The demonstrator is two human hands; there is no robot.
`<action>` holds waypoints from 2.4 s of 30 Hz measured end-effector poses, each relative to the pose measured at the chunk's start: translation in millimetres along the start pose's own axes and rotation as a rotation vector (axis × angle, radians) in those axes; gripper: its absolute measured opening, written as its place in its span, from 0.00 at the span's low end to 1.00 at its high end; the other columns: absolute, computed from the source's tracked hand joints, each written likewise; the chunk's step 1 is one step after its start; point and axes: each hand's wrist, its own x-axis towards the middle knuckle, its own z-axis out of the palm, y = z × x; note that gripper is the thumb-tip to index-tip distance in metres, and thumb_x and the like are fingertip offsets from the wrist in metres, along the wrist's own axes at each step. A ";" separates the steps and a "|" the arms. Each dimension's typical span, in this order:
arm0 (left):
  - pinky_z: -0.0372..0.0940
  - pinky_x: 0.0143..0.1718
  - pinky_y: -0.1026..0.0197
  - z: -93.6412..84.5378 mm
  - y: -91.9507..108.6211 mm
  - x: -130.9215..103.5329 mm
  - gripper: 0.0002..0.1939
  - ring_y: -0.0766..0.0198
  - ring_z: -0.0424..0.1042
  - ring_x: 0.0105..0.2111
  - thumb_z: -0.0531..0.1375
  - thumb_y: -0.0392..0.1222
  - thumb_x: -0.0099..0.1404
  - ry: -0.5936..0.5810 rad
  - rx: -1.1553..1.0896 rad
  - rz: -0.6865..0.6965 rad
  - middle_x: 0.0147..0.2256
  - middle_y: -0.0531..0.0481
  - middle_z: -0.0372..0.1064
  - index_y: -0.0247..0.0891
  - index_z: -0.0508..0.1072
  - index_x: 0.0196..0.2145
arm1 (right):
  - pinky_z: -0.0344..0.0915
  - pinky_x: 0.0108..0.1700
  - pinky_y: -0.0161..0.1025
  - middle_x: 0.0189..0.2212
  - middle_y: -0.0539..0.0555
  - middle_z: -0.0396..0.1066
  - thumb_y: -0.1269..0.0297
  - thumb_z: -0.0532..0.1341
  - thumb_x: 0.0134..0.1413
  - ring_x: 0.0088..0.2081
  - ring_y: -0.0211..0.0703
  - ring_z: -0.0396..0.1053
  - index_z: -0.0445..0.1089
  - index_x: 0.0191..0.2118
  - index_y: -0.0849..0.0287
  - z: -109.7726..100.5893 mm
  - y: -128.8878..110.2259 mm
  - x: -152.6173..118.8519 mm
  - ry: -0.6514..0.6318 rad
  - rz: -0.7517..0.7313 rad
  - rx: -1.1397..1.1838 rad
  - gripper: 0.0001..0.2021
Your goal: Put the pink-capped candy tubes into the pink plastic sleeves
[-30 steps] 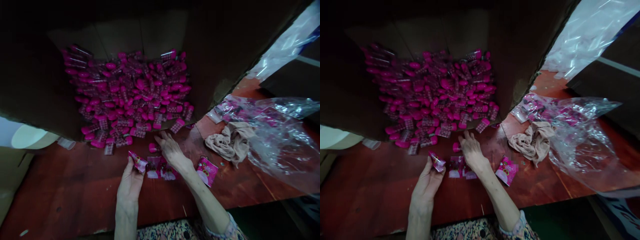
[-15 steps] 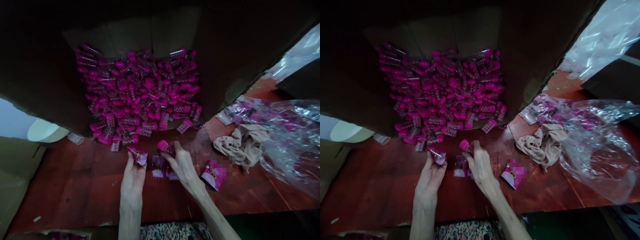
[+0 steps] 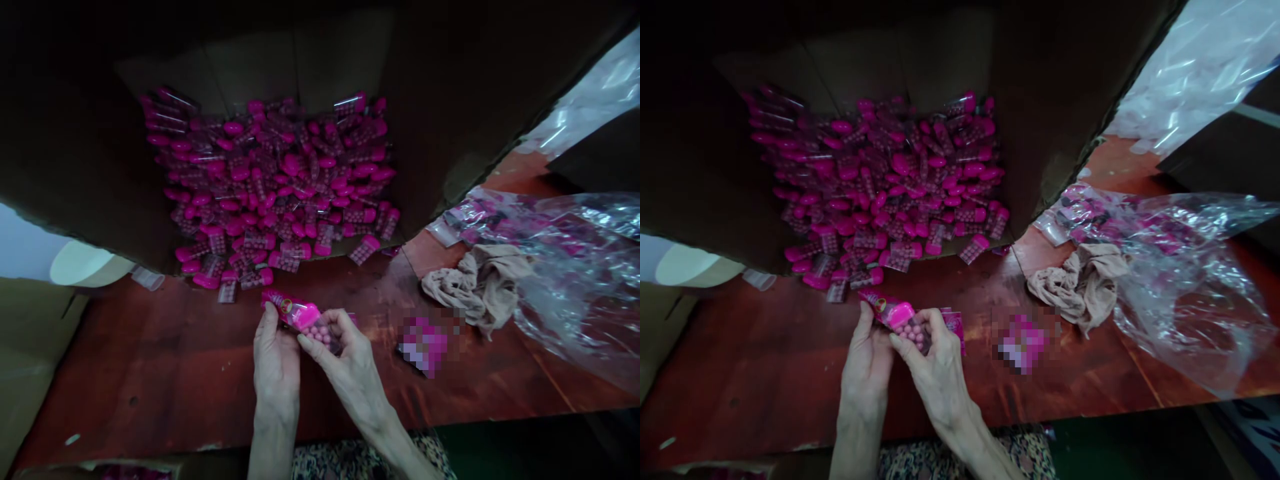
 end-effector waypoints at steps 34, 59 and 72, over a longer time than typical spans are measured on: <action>0.66 0.39 0.58 -0.1 -16.8 -0.9 0.14 0.59 0.73 0.35 0.68 0.42 0.46 -0.242 0.074 -0.087 0.34 0.44 0.75 0.35 0.74 0.31 | 0.62 0.31 0.32 0.28 0.48 0.68 0.61 0.66 0.42 0.28 0.37 0.65 0.69 0.34 0.59 -14.6 18.7 4.7 0.073 0.020 0.186 0.12; 0.65 0.42 0.54 -6.7 -21.8 -0.7 0.10 0.55 0.72 0.39 0.65 0.40 0.51 -0.376 0.270 -0.127 0.39 0.41 0.74 0.33 0.75 0.32 | 0.66 0.29 0.32 0.24 0.49 0.72 0.66 0.66 0.42 0.25 0.38 0.68 0.73 0.32 0.60 -16.5 12.1 0.9 0.171 -0.119 -0.011 0.07; 0.59 0.48 0.52 -6.6 -14.3 -0.1 0.11 0.51 0.67 0.47 0.62 0.41 0.54 -0.569 0.307 -0.186 0.41 0.39 0.73 0.34 0.76 0.35 | 0.69 0.32 0.33 0.28 0.51 0.75 0.66 0.65 0.44 0.27 0.39 0.71 0.72 0.36 0.59 -15.0 18.4 -4.2 0.224 -0.191 -0.069 0.10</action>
